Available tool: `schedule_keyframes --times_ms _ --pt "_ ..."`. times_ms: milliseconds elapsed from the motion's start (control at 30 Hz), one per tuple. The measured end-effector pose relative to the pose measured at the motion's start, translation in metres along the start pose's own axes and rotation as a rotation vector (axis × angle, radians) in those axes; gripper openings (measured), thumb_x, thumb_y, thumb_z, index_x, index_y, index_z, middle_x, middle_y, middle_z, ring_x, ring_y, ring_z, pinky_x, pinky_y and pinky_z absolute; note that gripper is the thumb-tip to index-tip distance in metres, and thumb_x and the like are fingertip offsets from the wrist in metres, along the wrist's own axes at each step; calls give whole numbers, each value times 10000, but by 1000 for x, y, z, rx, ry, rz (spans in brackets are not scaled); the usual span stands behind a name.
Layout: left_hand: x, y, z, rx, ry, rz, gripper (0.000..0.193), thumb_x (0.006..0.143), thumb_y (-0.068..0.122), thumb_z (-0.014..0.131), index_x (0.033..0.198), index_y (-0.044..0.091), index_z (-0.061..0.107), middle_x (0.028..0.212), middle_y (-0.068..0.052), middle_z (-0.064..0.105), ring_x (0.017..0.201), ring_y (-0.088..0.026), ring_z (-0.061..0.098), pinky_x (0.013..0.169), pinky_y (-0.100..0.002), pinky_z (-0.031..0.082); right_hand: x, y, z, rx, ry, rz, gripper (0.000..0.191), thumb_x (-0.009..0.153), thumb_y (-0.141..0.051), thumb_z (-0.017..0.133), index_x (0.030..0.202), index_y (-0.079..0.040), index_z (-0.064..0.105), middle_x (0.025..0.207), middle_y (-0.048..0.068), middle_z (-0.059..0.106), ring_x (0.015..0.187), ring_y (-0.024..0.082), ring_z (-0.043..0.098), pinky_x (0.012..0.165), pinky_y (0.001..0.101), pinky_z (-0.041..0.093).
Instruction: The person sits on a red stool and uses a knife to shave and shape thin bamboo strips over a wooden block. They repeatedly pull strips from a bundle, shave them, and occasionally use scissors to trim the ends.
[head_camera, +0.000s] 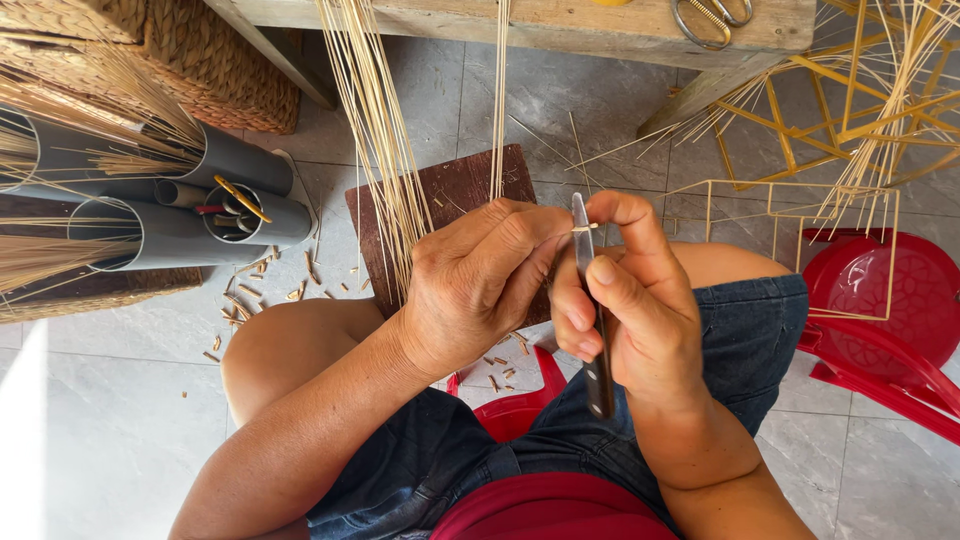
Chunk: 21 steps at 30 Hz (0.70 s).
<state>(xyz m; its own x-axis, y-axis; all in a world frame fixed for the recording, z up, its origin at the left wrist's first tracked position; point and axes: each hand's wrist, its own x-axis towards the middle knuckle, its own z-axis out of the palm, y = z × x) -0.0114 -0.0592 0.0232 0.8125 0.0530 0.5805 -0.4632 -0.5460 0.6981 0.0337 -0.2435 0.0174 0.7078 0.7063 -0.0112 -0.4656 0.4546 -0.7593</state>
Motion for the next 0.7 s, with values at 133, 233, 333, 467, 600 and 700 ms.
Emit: schedule_keyframes --times_ms 133,233,333,467,600,700 --pt "2 1 -1 -33 -12 -60 215 990 26 744 1177 31 638 1042 -102 699 923 -252 739 761 -313 605 3 3 1 -34 48 -18 363 1110 -187 555 1426 -85 408 794 108 532 597 128 464 541 276 415" --pt "2 3 -3 -31 -59 -115 211 969 23 746 1156 26 648 1005 -111 692 885 -255 732 752 -333 595 -1 -3 0 -32 88 -17 376 1103 -185 561 1434 -88 410 795 109 530 597 131 468 533 268 412" --pt "2 3 -3 -14 -66 -120 173 967 16 740 1119 43 662 976 -98 695 862 -256 726 735 -342 585 -3 -7 -2 -16 59 -21 371 1109 -184 577 1433 -92 421 799 113 534 595 127 467 527 265 413" --pt "6 3 -4 -2 -30 -109 153 992 27 747 1117 40 659 974 -94 687 868 -239 728 738 -336 587 7 4 -5 10 40 26 372 1099 -179 574 1428 -95 422 803 112 539 597 121 471 533 264 413" --pt "13 9 -12 -43 -7 -140 215 1008 5 722 1197 31 622 1082 -97 686 946 -215 744 782 -307 610 9 7 -8 5 50 35 327 1113 -164 555 1405 -75 438 818 123 552 613 119 471 542 255 405" --pt "16 16 -23 -85 -27 -243 363 874 77 787 1203 31 642 1003 -96 632 737 -170 650 603 -265 552 7 5 -7 -39 51 19 309 1115 -164 551 1392 -83 442 829 128 565 613 126 487 535 256 411"
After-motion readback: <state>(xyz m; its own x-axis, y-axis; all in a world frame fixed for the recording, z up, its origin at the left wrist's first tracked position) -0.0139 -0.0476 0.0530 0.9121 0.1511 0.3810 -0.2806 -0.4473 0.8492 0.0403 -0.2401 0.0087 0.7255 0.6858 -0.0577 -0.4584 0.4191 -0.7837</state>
